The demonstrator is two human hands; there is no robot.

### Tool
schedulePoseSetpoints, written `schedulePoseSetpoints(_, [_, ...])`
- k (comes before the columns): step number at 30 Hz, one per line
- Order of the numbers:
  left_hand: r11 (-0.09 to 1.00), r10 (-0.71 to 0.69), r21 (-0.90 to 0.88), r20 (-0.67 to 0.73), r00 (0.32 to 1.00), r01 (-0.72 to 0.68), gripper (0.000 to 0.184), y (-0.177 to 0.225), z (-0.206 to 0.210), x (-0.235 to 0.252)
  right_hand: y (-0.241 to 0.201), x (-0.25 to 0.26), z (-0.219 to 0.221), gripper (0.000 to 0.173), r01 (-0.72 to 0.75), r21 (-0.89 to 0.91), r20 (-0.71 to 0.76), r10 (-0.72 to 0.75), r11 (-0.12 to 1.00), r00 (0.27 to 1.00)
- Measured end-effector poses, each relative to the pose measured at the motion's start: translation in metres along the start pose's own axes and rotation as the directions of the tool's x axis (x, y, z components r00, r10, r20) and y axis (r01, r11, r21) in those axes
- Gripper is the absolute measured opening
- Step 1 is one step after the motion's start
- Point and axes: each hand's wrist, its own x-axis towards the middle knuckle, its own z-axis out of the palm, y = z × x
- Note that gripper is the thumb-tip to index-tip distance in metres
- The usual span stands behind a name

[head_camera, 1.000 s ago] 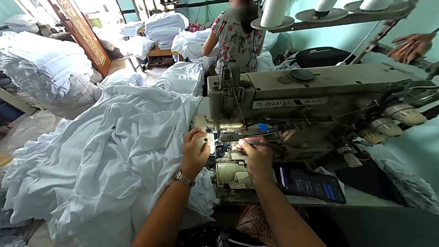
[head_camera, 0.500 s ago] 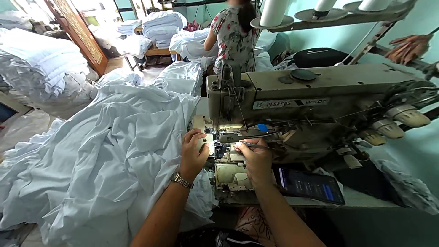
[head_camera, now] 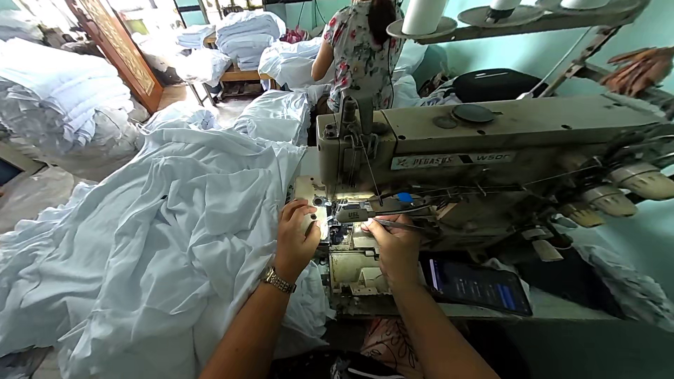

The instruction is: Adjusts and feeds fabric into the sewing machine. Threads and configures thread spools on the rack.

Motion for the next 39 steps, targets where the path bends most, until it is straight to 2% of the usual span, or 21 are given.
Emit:
schedulePoseSetpoints(6, [1.000,-0.013,0.005,0.008,1.000,0.013,0.022,0.002,-0.001,0.000,0.005,0.001,0.004,0.016,0.018,0.015,0.031,-0.018,1.000,0.999])
schedulePoseSetpoints(11, [1.000,-0.008,0.001,0.002,1.000,0.008,0.022,0.001,-0.001,0.000,0.001,-0.001,0.006,0.015,0.007,0.002,-0.012,-0.007,1.000,1.000])
schedulePoseSetpoints(18, [1.000,0.000,0.010,-0.001,1.000,0.000,0.022,0.000,0.000,0.000,0.001,-0.004,0.000,0.015,-0.104,0.083,-0.009,0.105,0.991,0.994])
schedulePoseSetpoints(29, [1.000,-0.003,0.005,0.017,1.000,0.003,0.022,0.001,-0.002,-0.001,0.002,-0.003,0.007,0.017,0.086,-0.126,-0.005,-0.088,0.988,0.996])
schedulePoseSetpoints(33, [1.000,-0.002,0.006,0.020,1.000,0.002,0.021,0.002,-0.003,-0.001,0.001,-0.009,0.006,0.011,0.284,-0.303,0.041,-0.285,0.910,0.958])
schedulePoseSetpoints(35, [1.000,0.002,0.005,0.014,1.000,-0.002,0.021,0.002,-0.003,0.000,0.002,-0.010,0.005,0.009,0.345,-0.285,0.063,-0.341,0.894,0.938])
schedulePoseSetpoints(39, [1.000,-0.005,0.005,0.021,1.000,0.005,0.021,0.002,-0.003,0.000,0.001,-0.013,0.002,0.007,0.354,-0.229,0.092,-0.342,0.907,0.935])
